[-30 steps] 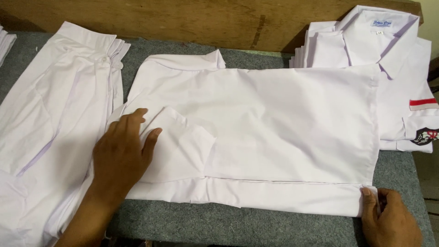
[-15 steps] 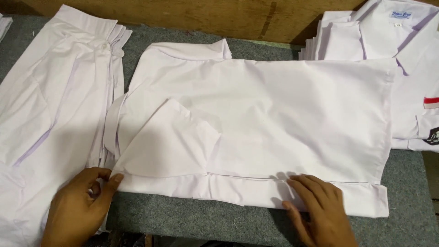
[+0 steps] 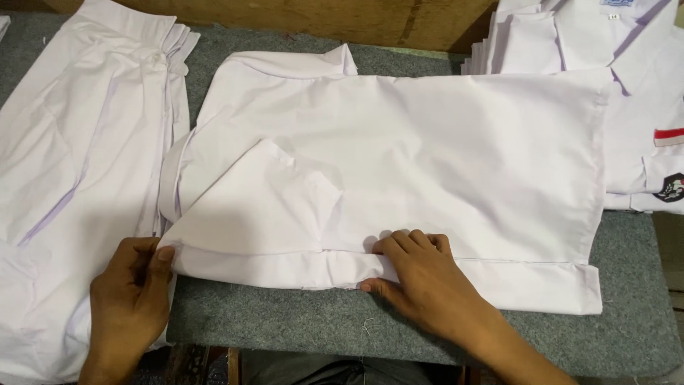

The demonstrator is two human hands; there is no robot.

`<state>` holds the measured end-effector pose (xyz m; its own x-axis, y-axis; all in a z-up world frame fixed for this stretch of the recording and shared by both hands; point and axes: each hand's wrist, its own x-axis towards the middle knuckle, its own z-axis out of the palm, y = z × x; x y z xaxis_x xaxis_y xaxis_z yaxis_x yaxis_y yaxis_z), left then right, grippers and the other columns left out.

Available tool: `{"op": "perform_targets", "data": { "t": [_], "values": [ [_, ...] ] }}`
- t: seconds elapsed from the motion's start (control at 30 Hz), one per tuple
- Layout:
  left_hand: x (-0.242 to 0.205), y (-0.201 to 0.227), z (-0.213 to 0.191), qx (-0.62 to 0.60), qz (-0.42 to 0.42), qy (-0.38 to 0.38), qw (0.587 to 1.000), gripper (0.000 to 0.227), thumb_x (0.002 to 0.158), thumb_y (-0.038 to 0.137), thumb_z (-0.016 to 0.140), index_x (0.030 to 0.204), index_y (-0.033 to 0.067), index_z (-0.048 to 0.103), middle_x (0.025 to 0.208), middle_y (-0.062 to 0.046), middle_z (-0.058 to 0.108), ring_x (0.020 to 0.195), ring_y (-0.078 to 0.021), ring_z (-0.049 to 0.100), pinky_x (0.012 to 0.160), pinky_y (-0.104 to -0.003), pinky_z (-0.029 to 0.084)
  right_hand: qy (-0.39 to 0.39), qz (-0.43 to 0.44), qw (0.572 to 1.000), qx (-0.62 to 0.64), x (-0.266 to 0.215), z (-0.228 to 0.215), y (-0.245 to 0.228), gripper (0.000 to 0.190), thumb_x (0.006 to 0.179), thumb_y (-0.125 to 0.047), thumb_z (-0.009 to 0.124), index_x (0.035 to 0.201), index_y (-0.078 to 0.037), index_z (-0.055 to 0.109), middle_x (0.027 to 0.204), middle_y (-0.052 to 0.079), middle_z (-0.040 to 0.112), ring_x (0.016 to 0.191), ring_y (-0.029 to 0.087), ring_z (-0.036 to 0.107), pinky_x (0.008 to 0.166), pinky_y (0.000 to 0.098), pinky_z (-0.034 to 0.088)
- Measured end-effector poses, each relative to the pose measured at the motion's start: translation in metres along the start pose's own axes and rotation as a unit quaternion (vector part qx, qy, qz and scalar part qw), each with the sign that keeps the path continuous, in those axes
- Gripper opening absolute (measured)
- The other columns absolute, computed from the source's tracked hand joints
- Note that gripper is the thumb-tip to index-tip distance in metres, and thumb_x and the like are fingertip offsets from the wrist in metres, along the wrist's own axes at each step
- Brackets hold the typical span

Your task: Folding a white school shirt on a work table in a factory setting.

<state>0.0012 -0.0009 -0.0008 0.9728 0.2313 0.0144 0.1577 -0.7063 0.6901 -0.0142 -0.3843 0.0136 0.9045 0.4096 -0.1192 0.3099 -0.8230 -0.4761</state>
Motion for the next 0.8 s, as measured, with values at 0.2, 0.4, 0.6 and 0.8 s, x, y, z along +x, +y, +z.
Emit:
{"op": "perform_targets", "data": {
  "t": [0.2,0.4,0.6,0.8],
  "values": [
    [0.009,-0.005,0.005,-0.023,-0.02,-0.026,0.999,0.023,0.109,0.029,0.056,0.112,0.0067,0.06,0.062,-0.008,0.064,0.057,-0.019,0.058,0.059,-0.034,0.044,-0.046,0.007,0.997,0.055,0.008,-0.012,-0.014,0.057,0.092,-0.059,0.065,0.13,-0.017,0.058,0.123,0.003,0.07,0.108,0.025,0.062,0.095,0.0438,0.038],
    [0.012,0.014,0.002,0.044,-0.044,-0.017,0.998,0.028,0.108,0.035,0.059,0.109,0.007,0.064,0.066,-0.006,0.071,0.055,-0.0183,0.051,0.06,-0.035,0.042,-0.069,0.046,0.996,0.046,0.026,0.002,-0.005,0.056,0.094,-0.051,0.068,0.134,-0.013,0.063,0.113,0.009,0.078,0.097,0.034,0.069,0.097,0.0441,0.041],
    [0.013,0.018,0.005,0.163,-0.066,-0.037,0.984,0.038,0.107,0.051,0.05,0.113,0.0145,0.06,0.075,-0.002,0.077,0.074,-0.0317,0.071,0.073,-0.046,0.049,-0.106,0.103,0.989,0.03,0.031,-0.011,-0.005,0.05,0.091,-0.049,0.073,0.127,-0.014,0.068,0.078,0.01,0.08,0.075,0.039,0.071,0.095,0.0394,0.047],
    [0.012,0.018,0.006,0.198,-0.06,-0.043,0.977,0.04,0.106,0.054,0.047,0.116,0.0175,0.059,0.082,0.004,0.079,0.085,-0.0315,0.074,0.079,-0.048,0.05,-0.122,0.207,0.97,0.016,0.018,-0.028,0.001,0.046,0.084,-0.057,0.078,0.114,-0.022,0.073,0.091,0.006,0.08,0.09,0.029,0.072,0.074,0.0366,0.05]
  ]
}}
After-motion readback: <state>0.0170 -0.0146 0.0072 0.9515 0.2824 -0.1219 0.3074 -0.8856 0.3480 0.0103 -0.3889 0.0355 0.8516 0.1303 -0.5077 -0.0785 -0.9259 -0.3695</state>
